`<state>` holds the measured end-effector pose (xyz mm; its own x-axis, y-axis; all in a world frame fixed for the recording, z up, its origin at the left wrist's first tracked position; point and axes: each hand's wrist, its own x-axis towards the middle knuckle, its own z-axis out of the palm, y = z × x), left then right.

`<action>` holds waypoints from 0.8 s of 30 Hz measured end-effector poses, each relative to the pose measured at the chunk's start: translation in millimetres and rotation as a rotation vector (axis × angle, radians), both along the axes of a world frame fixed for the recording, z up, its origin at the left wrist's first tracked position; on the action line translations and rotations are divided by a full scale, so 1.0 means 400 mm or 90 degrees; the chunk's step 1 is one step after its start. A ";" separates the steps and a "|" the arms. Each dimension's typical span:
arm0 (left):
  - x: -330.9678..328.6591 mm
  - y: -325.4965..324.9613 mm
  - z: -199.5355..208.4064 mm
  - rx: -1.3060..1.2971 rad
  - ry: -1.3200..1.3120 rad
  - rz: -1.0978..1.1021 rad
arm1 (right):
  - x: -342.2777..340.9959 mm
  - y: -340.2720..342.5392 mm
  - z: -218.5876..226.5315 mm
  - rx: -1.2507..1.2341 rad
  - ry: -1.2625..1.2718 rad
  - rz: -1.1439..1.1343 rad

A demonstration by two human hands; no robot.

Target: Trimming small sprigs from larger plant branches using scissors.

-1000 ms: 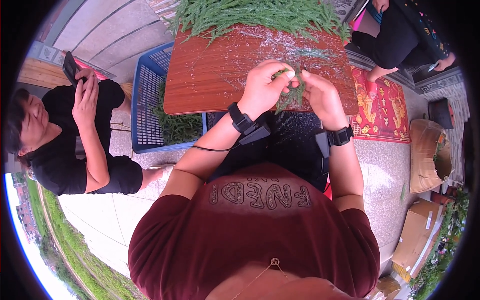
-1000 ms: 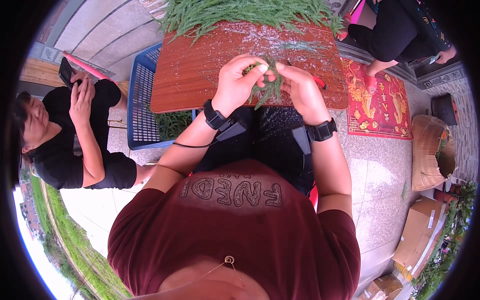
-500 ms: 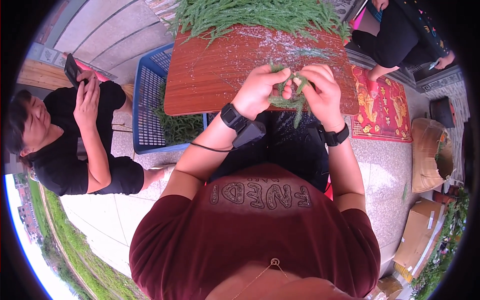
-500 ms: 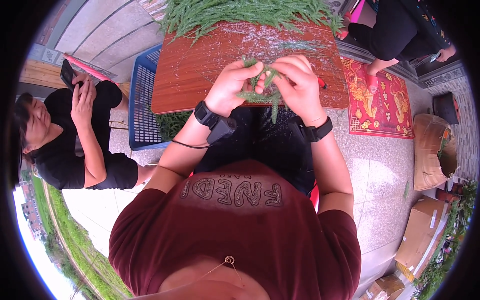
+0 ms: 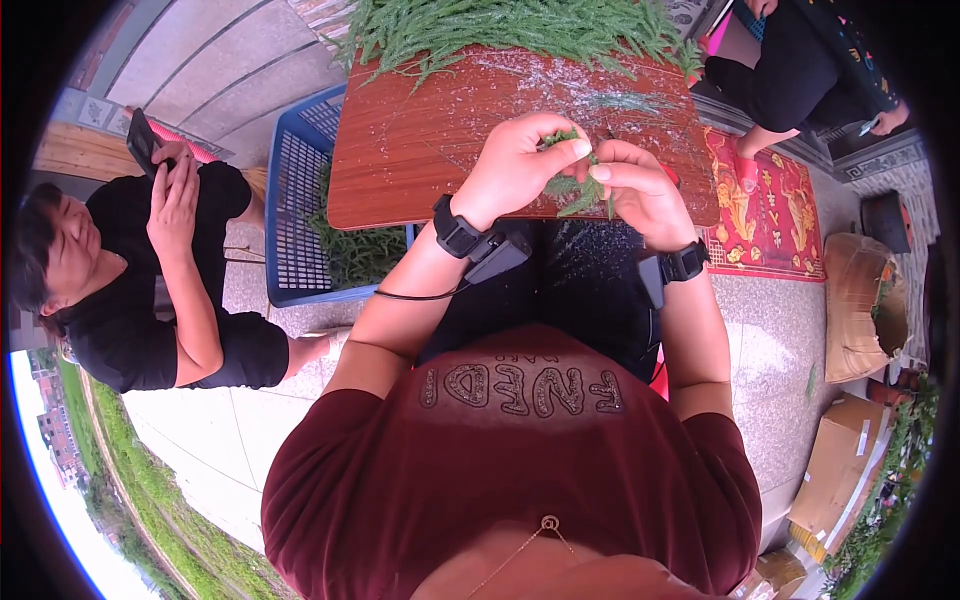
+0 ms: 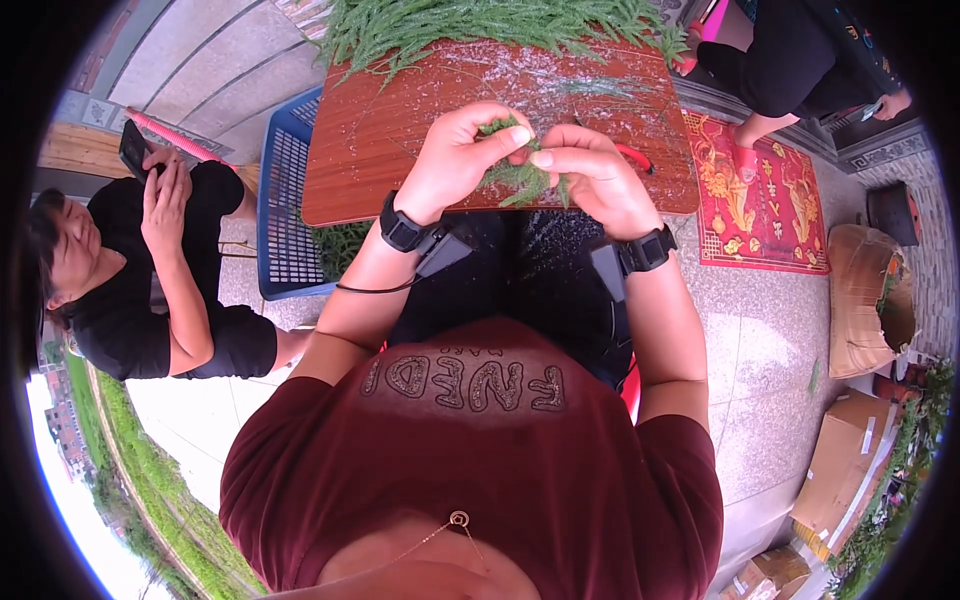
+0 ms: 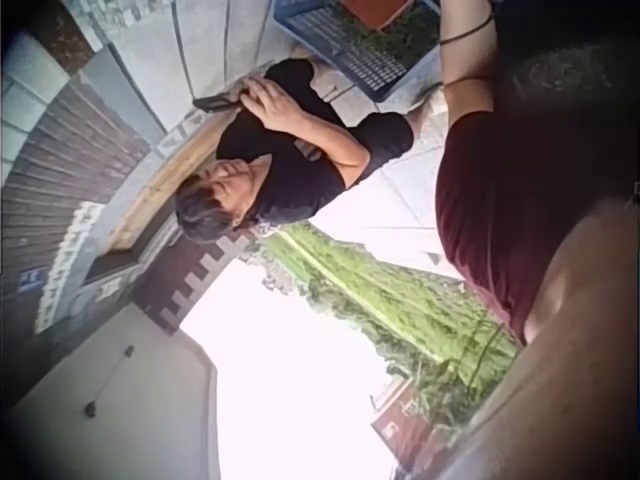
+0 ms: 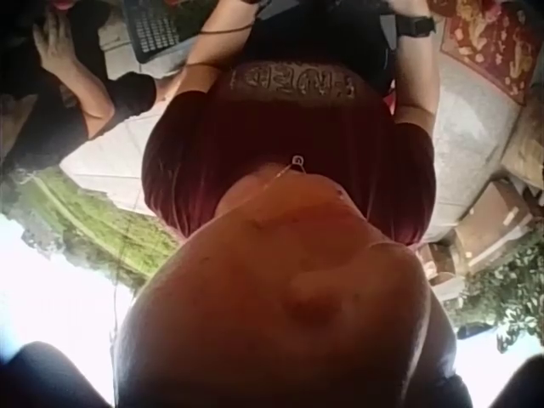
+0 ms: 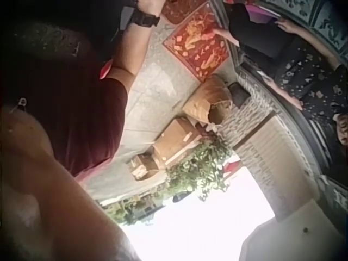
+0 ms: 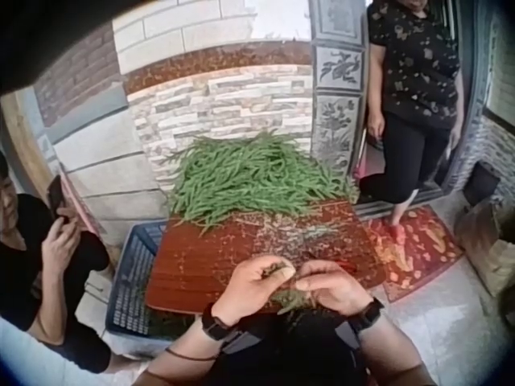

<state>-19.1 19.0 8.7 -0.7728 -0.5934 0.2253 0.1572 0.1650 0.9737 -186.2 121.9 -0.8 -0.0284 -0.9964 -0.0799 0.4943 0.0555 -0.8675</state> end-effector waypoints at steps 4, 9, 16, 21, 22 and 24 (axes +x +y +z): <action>-0.006 0.006 -0.002 -0.014 -0.062 0.087 | 0.023 0.006 0.006 -0.102 0.525 -0.194; -0.026 0.054 0.000 0.093 -0.002 0.150 | 0.046 0.002 0.006 -0.097 0.631 -0.273; -0.018 0.028 -0.014 0.010 0.141 0.125 | 0.041 -0.007 0.037 -0.010 0.103 -0.162; -0.011 0.021 -0.003 -0.182 0.150 0.090 | 0.001 -0.003 0.008 0.042 -0.201 0.004; -0.011 0.019 -0.002 -0.214 0.157 0.074 | 0.005 -0.003 0.006 0.041 -0.202 0.002; -0.010 0.020 -0.007 -0.076 0.140 0.045 | 0.021 -0.005 0.004 -0.031 -0.152 -0.065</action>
